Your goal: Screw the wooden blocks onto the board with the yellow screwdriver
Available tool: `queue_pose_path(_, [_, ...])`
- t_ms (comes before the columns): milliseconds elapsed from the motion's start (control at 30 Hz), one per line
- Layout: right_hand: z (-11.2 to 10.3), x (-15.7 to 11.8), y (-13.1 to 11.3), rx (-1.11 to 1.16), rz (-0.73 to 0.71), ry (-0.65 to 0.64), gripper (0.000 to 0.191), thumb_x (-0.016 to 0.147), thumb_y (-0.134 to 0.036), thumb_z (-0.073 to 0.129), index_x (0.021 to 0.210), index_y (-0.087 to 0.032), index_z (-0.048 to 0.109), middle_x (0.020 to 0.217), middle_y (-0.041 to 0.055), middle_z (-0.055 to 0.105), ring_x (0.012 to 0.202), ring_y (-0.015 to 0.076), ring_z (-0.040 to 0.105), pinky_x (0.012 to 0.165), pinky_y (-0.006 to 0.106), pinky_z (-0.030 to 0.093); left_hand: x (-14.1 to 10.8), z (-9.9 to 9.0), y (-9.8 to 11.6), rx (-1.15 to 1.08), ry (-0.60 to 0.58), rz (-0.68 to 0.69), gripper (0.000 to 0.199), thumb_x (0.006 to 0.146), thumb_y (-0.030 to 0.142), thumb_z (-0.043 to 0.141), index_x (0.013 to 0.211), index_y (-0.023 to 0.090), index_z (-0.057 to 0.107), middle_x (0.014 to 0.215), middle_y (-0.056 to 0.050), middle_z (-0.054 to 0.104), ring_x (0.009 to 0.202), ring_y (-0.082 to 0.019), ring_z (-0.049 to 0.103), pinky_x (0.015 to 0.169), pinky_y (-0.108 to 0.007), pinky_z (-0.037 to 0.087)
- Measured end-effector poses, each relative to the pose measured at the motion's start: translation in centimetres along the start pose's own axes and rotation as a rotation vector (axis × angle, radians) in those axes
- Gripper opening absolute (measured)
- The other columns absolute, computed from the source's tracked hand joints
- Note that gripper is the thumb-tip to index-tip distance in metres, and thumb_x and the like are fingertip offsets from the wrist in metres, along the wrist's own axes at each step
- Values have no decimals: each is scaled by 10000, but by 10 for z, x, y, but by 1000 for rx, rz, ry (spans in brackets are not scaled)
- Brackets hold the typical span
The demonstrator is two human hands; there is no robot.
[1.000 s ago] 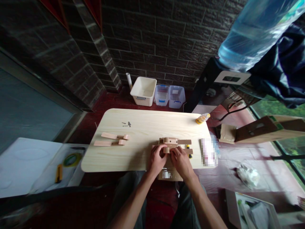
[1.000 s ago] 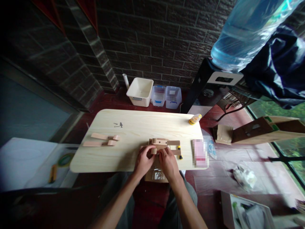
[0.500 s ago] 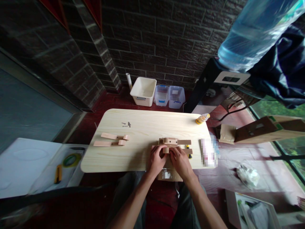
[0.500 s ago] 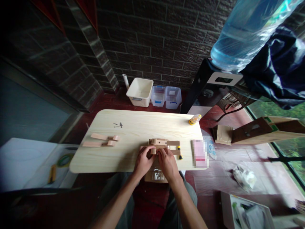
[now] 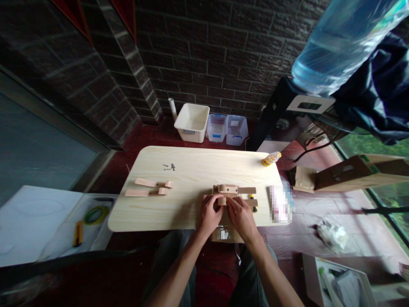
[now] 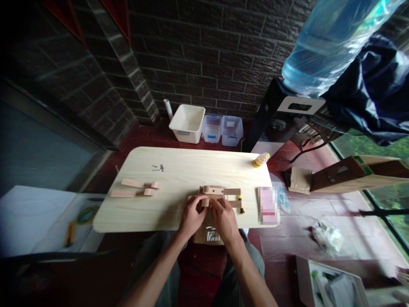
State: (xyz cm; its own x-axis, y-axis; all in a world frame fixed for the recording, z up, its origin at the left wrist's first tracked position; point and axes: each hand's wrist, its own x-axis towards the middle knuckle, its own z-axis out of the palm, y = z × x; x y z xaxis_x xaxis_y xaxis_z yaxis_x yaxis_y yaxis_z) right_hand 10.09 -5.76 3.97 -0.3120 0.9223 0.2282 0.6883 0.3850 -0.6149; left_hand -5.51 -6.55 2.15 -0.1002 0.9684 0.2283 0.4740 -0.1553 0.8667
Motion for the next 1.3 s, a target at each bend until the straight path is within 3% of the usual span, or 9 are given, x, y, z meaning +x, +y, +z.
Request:
queue_pose_path(667, [0, 0, -4, -26, 13, -14, 319, 1012, -135, 486, 1214, -240, 710, 963, 77, 674, 844, 207, 644, 761, 299, 537, 1, 2, -3, 23, 9, 15, 265, 838, 99, 626, 1058, 234, 689, 1052, -54, 737, 1046, -251, 647, 961, -430, 523])
queue_pose_path(933, [-2, -2, -3, 34, 5, -46, 385, 1006, -131, 475, 1339, -229, 641, 1055, 107, 664, 926, 225, 655, 843, 340, 558, 3, 1, -6, 39, -33, 48, 249, 832, 85, 635, 1035, 225, 676, 1067, -44, 744, 1050, -244, 650, 1019, -459, 478])
queue_pose_path(1300, [-13, 8, -2, 209, 141, -53, 228, 960, -156, 546, 1072, -194, 741, 929, 63, 738, 791, 183, 680, 731, 274, 517, 6, 1, -9, 47, -80, 59, 280, 800, 32, 593, 1005, 216, 643, 1048, -38, 720, 1035, -234, 634, 996, -424, 463])
